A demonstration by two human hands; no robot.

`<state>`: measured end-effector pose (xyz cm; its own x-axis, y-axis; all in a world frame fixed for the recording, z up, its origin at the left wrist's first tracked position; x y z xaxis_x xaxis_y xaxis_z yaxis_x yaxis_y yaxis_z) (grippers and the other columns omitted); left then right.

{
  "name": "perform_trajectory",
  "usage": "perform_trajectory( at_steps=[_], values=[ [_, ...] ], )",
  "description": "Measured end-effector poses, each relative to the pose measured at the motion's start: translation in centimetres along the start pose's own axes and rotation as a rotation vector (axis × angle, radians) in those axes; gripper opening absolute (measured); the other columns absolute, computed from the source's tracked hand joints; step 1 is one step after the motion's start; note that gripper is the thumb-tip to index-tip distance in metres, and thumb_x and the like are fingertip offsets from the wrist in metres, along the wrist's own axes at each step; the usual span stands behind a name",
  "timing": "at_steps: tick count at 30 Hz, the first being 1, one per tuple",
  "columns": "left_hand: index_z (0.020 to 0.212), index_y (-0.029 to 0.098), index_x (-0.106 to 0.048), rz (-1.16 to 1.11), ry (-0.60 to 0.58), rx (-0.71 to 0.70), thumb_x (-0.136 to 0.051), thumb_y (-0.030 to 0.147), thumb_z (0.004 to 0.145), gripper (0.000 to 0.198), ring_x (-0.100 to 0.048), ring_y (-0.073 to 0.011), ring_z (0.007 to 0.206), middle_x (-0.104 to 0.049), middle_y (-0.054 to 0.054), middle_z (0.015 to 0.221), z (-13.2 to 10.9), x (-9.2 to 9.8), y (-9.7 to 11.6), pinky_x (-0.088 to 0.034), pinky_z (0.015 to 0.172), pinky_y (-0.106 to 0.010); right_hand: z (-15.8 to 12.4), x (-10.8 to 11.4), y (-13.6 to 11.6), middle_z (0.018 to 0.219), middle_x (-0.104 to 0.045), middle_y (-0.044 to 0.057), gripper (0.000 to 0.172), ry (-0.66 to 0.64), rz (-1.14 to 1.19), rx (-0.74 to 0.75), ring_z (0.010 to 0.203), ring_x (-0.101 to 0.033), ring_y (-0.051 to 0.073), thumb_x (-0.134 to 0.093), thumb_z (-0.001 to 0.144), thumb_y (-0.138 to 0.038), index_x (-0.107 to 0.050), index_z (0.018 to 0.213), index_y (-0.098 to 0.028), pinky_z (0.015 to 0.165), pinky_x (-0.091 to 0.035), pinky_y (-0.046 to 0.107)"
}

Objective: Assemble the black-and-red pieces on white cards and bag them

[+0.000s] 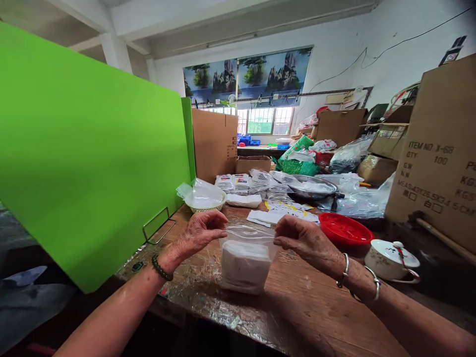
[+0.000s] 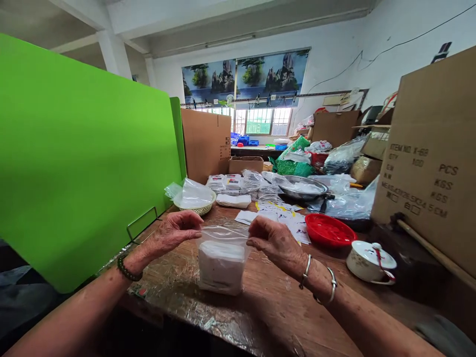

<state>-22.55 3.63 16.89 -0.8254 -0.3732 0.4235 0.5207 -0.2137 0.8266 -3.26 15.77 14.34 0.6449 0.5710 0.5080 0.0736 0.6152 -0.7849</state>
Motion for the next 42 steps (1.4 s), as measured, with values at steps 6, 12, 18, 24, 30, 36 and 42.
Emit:
perform_trajectory(
  at_steps=[6, 12, 18, 24, 30, 36, 42],
  values=[
    [0.081, 0.014, -0.072, -0.129, 0.072, 0.058, -0.081, 0.026, 0.064, 0.022, -0.058, -0.0114, 0.069, -0.069, -0.001, 0.075, 0.0, 0.7, -1.9, -0.048, 0.068, -0.025, -0.6, 0.4, 1.4, 0.065, -0.057, -0.001, 0.027, 0.177, 0.182, -0.004, 0.057, -0.051, 0.013, -0.069, 0.073, -0.041, -0.051, 0.077, -0.021, 0.051, -0.043, 0.025],
    [0.084, 0.016, -0.072, -0.181, 0.113, 0.040, -0.079, 0.029, 0.067, 0.022, -0.061, -0.0128, 0.073, -0.070, -0.002, 0.079, 0.7, 0.7, -2.8, -0.051, 0.071, -0.027, -0.7, 0.9, 1.9, 0.068, -0.055, -0.001, 0.025, 0.258, 0.153, 0.009, 0.061, -0.050, 0.014, -0.068, 0.074, -0.039, -0.052, 0.081, -0.021, 0.053, -0.042, 0.026],
    [0.089, 0.017, -0.070, -0.170, 0.110, 0.053, -0.077, 0.031, 0.071, 0.024, -0.061, -0.0127, 0.075, -0.069, -0.001, 0.081, 0.9, 0.3, -2.9, -0.052, 0.071, -0.026, -0.5, -0.6, 3.0, 0.070, -0.054, -0.001, 0.026, 0.147, 0.086, -0.049, 0.061, -0.048, 0.013, -0.060, 0.082, -0.046, -0.057, 0.084, -0.020, 0.053, -0.040, 0.025],
    [0.092, 0.016, -0.068, -0.059, 0.083, 0.031, -0.072, 0.033, 0.075, 0.024, -0.062, -0.0145, 0.078, -0.069, -0.003, 0.084, 1.1, 0.6, -2.2, -0.052, 0.074, -0.029, -0.6, -0.2, 3.2, 0.064, -0.051, -0.002, 0.025, 0.282, 0.001, -0.013, 0.059, -0.045, 0.014, -0.054, 0.085, -0.042, -0.055, 0.071, -0.021, 0.054, -0.036, 0.026],
    [0.106, 0.020, -0.066, 0.465, -0.004, -0.189, -0.074, 0.034, 0.074, 0.036, -0.062, -0.0232, 0.099, -0.070, -0.007, 0.105, 1.6, -1.3, 2.4, -0.041, 0.102, -0.051, -0.5, -0.2, 2.3, 0.063, -0.052, -0.001, 0.024, 0.330, -0.097, 0.028, 0.060, -0.047, 0.014, -0.051, 0.088, -0.038, -0.052, 0.070, -0.022, 0.055, -0.036, 0.026],
    [0.090, 0.020, -0.067, 0.783, -0.282, -0.331, -0.073, 0.046, 0.075, 0.030, -0.063, -0.0232, 0.088, -0.070, -0.002, 0.090, 3.5, -7.3, 5.4, -0.007, 0.111, -0.068, -0.5, -0.3, 1.5, 0.064, -0.053, -0.001, 0.024, 0.290, -0.121, 0.070, 0.059, -0.047, 0.014, -0.050, 0.090, -0.038, -0.052, 0.072, -0.022, 0.055, -0.036, 0.025],
    [0.069, 0.018, -0.067, 0.744, -0.415, -0.287, -0.061, 0.023, 0.084, 0.016, -0.054, -0.0132, 0.066, -0.067, 0.001, 0.068, 5.0, -8.3, 4.1, -0.033, 0.102, -0.047, -0.7, 0.1, 1.4, 0.063, -0.052, -0.002, 0.023, 0.291, -0.111, 0.075, 0.060, -0.046, 0.014, -0.050, 0.089, -0.036, -0.052, 0.071, -0.021, 0.056, -0.035, 0.025]
  ],
)
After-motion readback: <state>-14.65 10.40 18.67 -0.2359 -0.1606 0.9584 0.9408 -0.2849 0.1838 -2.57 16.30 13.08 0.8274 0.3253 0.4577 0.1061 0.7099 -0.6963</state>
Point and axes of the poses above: each hand's wrist, its own z-axis towards the middle knuckle, its own x-axis out of the back of the hand, y = z × x, the point moved 9 cm from there along z, towards the middle knuckle
